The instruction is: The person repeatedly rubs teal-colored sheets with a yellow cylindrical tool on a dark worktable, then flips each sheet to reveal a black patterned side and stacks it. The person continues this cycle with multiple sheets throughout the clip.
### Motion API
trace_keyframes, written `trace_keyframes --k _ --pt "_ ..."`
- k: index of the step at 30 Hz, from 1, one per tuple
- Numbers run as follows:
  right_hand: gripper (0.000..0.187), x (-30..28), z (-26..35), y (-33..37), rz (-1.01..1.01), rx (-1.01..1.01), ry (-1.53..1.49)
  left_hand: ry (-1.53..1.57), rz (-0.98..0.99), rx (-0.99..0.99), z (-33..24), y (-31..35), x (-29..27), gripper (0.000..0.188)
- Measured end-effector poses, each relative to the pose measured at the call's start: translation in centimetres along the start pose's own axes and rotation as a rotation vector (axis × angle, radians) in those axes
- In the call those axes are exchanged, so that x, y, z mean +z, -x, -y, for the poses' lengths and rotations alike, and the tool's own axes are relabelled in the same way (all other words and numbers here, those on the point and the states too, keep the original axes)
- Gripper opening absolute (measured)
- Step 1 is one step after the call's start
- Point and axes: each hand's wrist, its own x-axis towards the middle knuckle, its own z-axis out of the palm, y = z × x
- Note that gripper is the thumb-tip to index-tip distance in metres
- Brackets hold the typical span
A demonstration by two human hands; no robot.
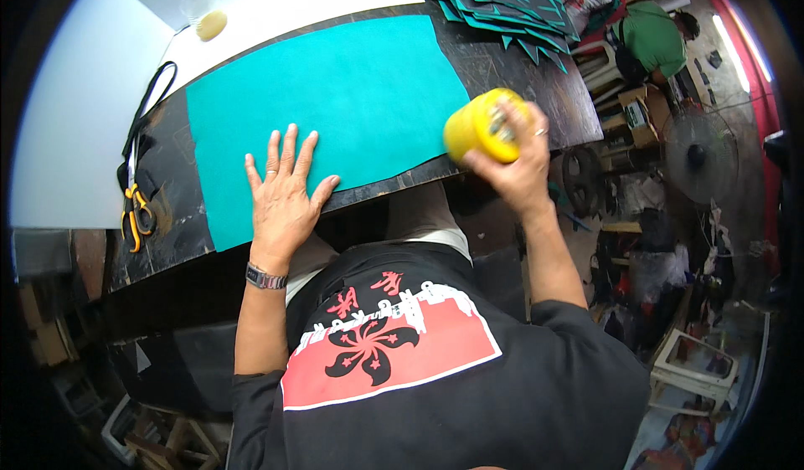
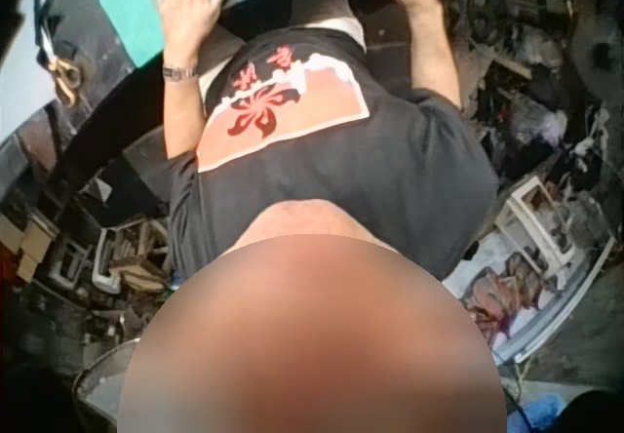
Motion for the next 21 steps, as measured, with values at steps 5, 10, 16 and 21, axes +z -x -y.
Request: trace_keyframes --k 5,10,16,21 --pt "0.081 2.6 1.3 0.7 0.036 -0.035 0.041 -0.051 0.029 0.027 -0.4 -0.2 -0.2 0.069" --pt "0.083 10.4 -3.8 -10.8 -0.037 -0.017 0.148 -0.035 0.031 0.034 -0.4 -0.2 -0.6 0.068" --pt "0.083 18.8 -1.5 -18.3 0.003 -0.039 0.155 0.004 0.002 0.041 -0.3 0.1 -0.2 0.068" --pt "0.082 26.6 10.6 -17.2 0.143 -0.273 -0.058 0.048 0.002 0.053 0.0 0.1 -0.1 0.066"
